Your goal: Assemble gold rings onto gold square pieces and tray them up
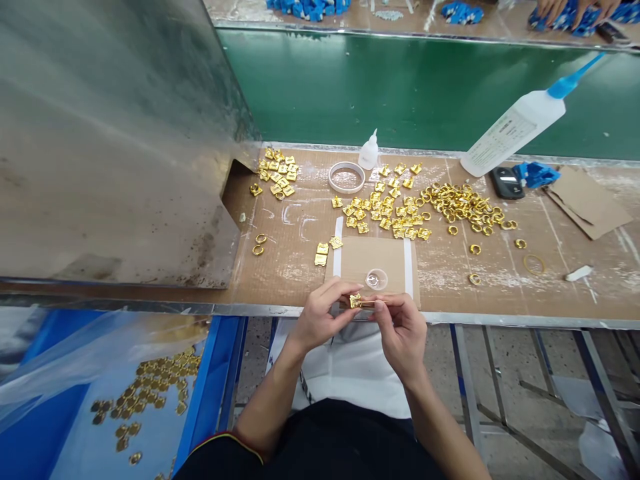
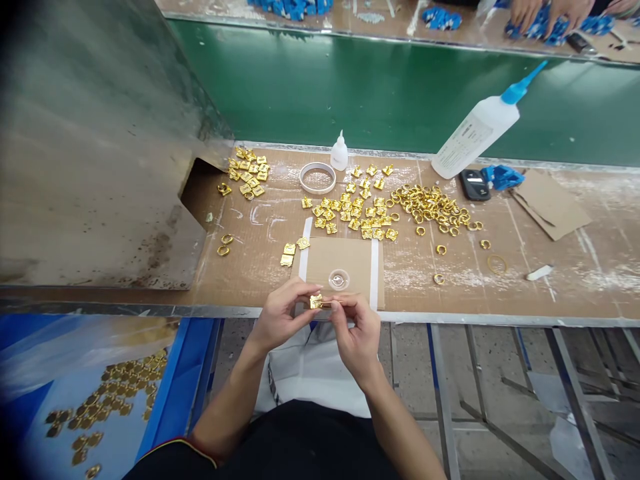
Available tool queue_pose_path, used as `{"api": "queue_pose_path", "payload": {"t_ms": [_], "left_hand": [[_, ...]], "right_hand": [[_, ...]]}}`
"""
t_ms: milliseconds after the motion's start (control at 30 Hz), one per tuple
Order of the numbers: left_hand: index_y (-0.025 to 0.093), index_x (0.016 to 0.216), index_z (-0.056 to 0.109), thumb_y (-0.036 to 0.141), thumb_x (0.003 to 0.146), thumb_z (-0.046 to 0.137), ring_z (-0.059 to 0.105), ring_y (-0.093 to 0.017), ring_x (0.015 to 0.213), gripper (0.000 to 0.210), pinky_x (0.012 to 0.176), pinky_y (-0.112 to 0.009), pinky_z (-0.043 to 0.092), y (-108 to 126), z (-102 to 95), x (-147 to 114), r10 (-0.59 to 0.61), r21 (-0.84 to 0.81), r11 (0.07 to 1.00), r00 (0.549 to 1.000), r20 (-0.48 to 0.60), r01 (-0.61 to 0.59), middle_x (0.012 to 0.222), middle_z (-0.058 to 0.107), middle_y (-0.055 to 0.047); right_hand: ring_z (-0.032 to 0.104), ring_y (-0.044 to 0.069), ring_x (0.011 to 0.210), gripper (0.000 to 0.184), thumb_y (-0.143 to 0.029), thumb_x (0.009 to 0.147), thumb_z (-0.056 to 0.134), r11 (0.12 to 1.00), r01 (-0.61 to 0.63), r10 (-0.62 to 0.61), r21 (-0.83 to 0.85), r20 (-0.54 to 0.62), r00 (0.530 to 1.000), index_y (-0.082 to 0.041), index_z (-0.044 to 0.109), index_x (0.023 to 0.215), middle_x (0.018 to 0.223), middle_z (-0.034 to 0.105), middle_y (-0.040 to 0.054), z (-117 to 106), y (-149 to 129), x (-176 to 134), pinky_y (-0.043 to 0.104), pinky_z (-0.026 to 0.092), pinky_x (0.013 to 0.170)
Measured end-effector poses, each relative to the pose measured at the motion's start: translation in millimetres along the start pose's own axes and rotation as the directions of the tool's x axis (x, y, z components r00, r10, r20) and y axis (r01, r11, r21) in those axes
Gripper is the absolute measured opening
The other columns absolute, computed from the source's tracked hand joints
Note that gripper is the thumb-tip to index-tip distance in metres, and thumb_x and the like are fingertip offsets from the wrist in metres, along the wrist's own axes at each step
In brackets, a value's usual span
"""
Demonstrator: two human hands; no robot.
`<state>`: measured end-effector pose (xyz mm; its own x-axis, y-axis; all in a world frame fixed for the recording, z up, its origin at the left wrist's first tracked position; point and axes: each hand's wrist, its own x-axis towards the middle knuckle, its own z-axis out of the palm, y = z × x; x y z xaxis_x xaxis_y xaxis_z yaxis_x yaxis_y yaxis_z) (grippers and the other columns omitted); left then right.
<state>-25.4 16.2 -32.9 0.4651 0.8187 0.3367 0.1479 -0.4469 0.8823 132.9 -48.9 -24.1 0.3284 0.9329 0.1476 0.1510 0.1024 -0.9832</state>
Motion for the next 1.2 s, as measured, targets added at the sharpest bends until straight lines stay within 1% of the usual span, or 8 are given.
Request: {"api": "queue_pose_path", "payload": {"t_ms": [500,633,767,867,933,1033,1100,1200], "left_hand": [[0.020,0.117,0.068,0.019,0.090,0.069,0.069,-0.019,0.088,0.027,0.074,-0.030,0.057,0,1.1,-1,0.012,-0.010,1.000,1.000,-0.016,-0.012,0.101,0.074,-0.007],[0.021,0.119,0.068,0.020,0.091,0.069,0.069,-0.018,0.084,0.028,0.070,-0.028,0.057,-1,1.1,-1,0.009,-0.025,1.000,1.000,-0.030,-0.010,0.097,0.073,-0.006],[0.020,0.118,0.068,0.019,0.090,0.069,0.067,-0.016,0.080,0.027,0.068,-0.026,0.056,-3,1.5,-3,-0.003,-0.013,1.000,0.999,-0.046,0.003,0.096,0.072,-0.006],[0.019,0.115,0.068,0.019,0.091,0.069,0.066,-0.016,0.077,0.025,0.069,-0.027,0.056,-3,1.9,-2,-0.002,0.013,1.000,0.998,-0.058,0.003,0.094,0.071,-0.006],[0.019,0.114,0.068,0.019,0.091,0.068,0.065,-0.016,0.077,0.023,0.071,-0.028,0.056,-3,2.1,-2,0.007,0.027,1.000,0.998,-0.059,-0.005,0.093,0.071,-0.006],[0.019,0.114,0.067,0.019,0.091,0.069,0.065,-0.016,0.077,0.023,0.071,-0.029,0.055,-2,2.1,-1,0.008,0.045,0.999,0.999,-0.048,-0.006,0.091,0.071,-0.005],[0.019,0.115,0.068,0.020,0.091,0.069,0.065,-0.016,0.076,0.024,0.071,-0.029,0.055,-2,1.8,-2,0.002,0.054,0.999,0.999,-0.042,0.001,0.091,0.071,-0.005],[0.019,0.115,0.068,0.020,0.090,0.069,0.065,-0.016,0.076,0.024,0.071,-0.029,0.055,-2,1.5,-2,0.002,0.065,0.998,0.999,-0.033,0.000,0.090,0.070,-0.004]], "right_hand": [[0.079,0.020,0.080,0.011,-0.034,0.099,0.064,0.998,-0.026,0.026,0.059,-0.009,1.000,-0.024,0.067,0.095,0.091,0.078,0.0057,2,-1,1,0.028,0.067,0.056],[0.079,0.021,0.077,0.016,-0.039,0.099,0.062,0.996,-0.049,0.050,0.078,-0.013,0.999,-0.024,0.065,0.094,0.088,0.079,0.0057,4,-4,2,0.028,0.065,0.053],[0.077,0.019,0.071,0.016,-0.038,0.099,0.063,0.999,-0.001,0.005,0.034,-0.101,0.995,-0.023,0.065,0.092,0.085,0.077,0.0047,-4,-6,10,0.027,0.063,0.053],[0.076,0.020,0.078,0.011,-0.033,0.099,0.063,0.992,0.080,-0.098,-0.101,-0.196,0.976,-0.023,0.068,0.095,0.091,0.077,0.0058,-17,-3,23,0.030,0.063,0.060],[0.075,0.021,0.085,0.010,-0.030,0.098,0.062,0.964,0.149,-0.187,-0.218,-0.161,0.969,-0.024,0.070,0.095,0.092,0.076,0.0061,-25,1,35,0.032,0.062,0.064],[0.073,0.022,0.089,0.013,-0.026,0.097,0.061,0.890,0.284,-0.303,-0.358,0.004,0.953,-0.026,0.071,0.089,0.091,0.075,0.0058,-28,5,49,0.034,0.062,0.070],[0.072,0.022,0.087,0.015,-0.024,0.097,0.060,0.844,0.339,-0.338,-0.415,0.077,0.938,-0.027,0.071,0.087,0.092,0.074,0.0056,-26,7,55,0.035,0.062,0.073],[0.072,0.021,0.085,0.016,-0.023,0.098,0.059,0.804,0.376,-0.360,-0.460,0.126,0.924,-0.027,0.071,0.089,0.093,0.073,0.0056,-23,8,57,0.035,0.061,0.075]]}}
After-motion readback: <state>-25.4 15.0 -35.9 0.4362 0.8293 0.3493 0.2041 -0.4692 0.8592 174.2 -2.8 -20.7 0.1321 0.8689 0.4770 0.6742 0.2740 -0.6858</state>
